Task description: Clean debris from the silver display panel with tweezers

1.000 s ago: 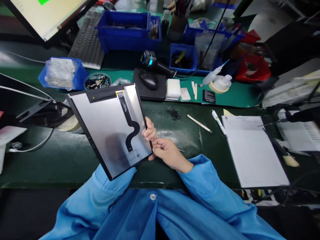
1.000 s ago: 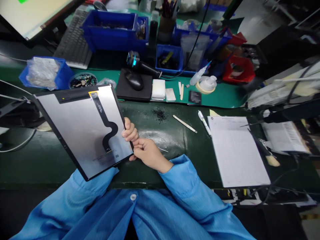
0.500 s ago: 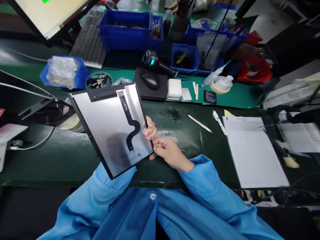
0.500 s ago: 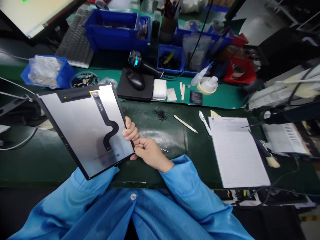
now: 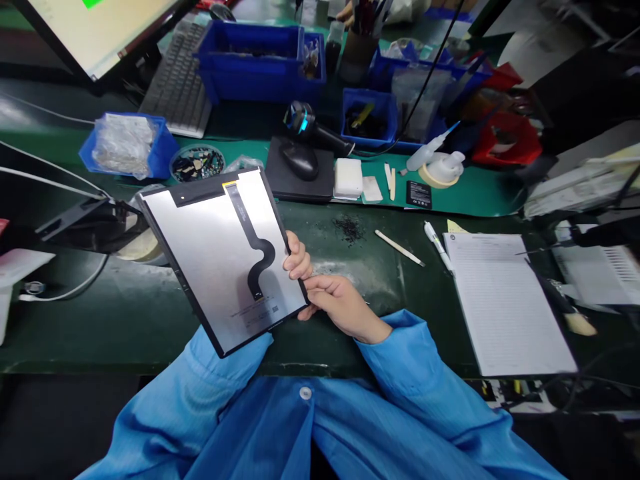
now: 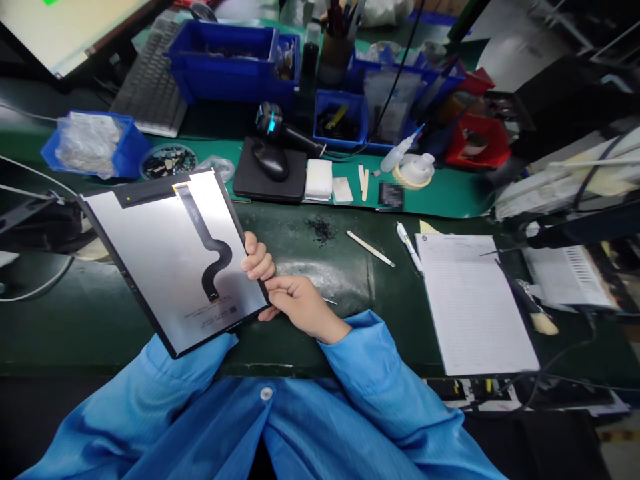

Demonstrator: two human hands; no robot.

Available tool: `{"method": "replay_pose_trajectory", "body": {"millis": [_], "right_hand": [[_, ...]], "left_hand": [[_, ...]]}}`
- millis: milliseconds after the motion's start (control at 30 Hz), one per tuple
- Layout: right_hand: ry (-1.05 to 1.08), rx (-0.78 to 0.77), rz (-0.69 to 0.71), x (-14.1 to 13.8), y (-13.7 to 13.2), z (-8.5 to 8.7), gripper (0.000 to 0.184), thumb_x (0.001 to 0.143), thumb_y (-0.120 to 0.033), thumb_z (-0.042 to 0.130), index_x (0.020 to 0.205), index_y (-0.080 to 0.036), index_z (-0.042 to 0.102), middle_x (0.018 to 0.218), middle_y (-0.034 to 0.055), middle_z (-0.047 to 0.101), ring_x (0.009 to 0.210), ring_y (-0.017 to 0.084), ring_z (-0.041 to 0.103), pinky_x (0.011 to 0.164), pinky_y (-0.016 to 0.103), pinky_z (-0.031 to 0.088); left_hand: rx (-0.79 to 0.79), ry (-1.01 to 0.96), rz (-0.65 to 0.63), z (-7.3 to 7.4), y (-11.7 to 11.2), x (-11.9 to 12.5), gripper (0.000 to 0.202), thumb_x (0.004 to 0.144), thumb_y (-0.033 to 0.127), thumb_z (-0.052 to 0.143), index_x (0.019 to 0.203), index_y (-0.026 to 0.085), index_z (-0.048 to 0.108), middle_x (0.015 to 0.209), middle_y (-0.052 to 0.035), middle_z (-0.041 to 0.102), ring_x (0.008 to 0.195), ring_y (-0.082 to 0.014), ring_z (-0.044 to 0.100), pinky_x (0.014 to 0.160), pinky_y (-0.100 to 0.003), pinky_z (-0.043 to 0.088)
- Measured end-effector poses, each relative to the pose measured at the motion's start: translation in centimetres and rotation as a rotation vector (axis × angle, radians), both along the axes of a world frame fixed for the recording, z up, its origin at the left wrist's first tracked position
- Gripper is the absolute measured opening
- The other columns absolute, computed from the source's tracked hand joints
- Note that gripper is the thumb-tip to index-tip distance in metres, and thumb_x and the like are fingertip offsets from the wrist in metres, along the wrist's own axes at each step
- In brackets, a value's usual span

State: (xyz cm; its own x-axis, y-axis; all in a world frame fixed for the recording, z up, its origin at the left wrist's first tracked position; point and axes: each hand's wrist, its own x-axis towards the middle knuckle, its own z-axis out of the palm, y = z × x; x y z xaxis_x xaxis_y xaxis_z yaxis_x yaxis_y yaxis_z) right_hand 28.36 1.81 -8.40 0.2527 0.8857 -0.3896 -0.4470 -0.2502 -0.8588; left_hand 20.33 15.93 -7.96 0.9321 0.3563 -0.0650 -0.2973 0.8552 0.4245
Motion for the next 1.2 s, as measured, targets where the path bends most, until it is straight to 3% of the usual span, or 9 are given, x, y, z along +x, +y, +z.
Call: {"method": "replay_pose_trajectory", "body": {"millis": [100,400,600,700,933,1067,1200], "right_hand": [[-0.045,-0.013,0.004,0.0,0.0,0.2,0.015,0.078,-0.029,0.069,0.087,-0.017,0.071,0.066,-0.0018,0.072,0.063,0.018,0.076,0.061,0.025,0.060],[-0.158,-0.065,-0.055,-0.5,0.1,-0.3,0.006,0.071,-0.024,0.063,0.073,-0.018,0.064,0.065,-0.0040,0.066,0.060,0.017,0.075,0.052,0.019,0.049],[-0.153,-0.064,-0.032,-0.3,0.1,-0.1,0.010,0.072,-0.026,0.062,0.076,-0.017,0.064,0.066,-0.0040,0.066,0.060,0.016,0.075,0.053,0.019,0.048],[-0.150,-0.058,0.012,-0.1,0.0,-0.1,0.012,0.074,-0.028,0.063,0.079,-0.017,0.065,0.068,-0.0029,0.068,0.062,0.016,0.075,0.057,0.021,0.052],[-0.133,-0.060,-0.014,-0.4,0.0,-1.1,0.013,0.067,-0.022,0.065,0.067,-0.020,0.053,0.058,-0.0089,0.051,0.058,0.014,0.069,0.063,0.026,0.058],[-0.136,-0.061,-0.018,-0.3,0.0,-0.7,0.010,0.068,-0.024,0.065,0.069,-0.019,0.056,0.060,-0.0075,0.056,0.059,0.015,0.071,0.062,0.026,0.058],[-0.134,-0.064,-0.002,-0.2,0.1,-0.4,0.011,0.071,-0.027,0.064,0.077,-0.018,0.062,0.069,-0.0034,0.066,0.062,0.016,0.073,0.060,0.024,0.056]], "left_hand": [[0.006,0.012,-0.009,-0.2,0.2,0.0,0.041,0.080,0.058,0.069,0.076,0.019,0.057,0.058,0.0017,0.042,0.048,-0.0107,0.045,0.049,-0.024,0.044],[-0.055,-0.075,-0.089,-2.6,0.2,0.1,0.035,0.084,0.053,0.067,0.084,0.019,0.057,0.064,-0.0002,0.052,0.055,-0.0137,0.053,0.051,-0.026,0.051],[0.014,-0.090,-0.106,-1.8,0.5,0.1,0.034,0.076,0.049,0.075,0.081,0.018,0.059,0.062,0.0012,0.048,0.053,-0.0119,0.050,0.051,-0.026,0.050],[-0.001,-0.040,-0.106,-1.5,0.7,0.0,0.032,0.081,0.048,0.070,0.078,0.020,0.055,0.062,0.0013,0.046,0.052,-0.0119,0.050,0.053,-0.026,0.049],[0.000,0.083,-0.084,-2.1,0.3,0.2,0.032,0.097,0.048,0.051,0.080,0.021,0.050,0.056,0.0024,0.042,0.046,-0.0119,0.043,0.046,-0.025,0.041],[-0.013,0.101,-0.062,-2.1,0.3,0.1,0.040,0.104,0.051,0.036,0.084,0.020,0.049,0.057,0.0027,0.041,0.047,-0.0119,0.043,0.050,-0.026,0.043],[-0.010,0.105,-0.064,-2.2,0.4,0.0,0.042,0.104,0.052,0.033,0.089,0.019,0.052,0.058,0.0013,0.043,0.050,-0.0134,0.045,0.054,-0.029,0.045]]}}
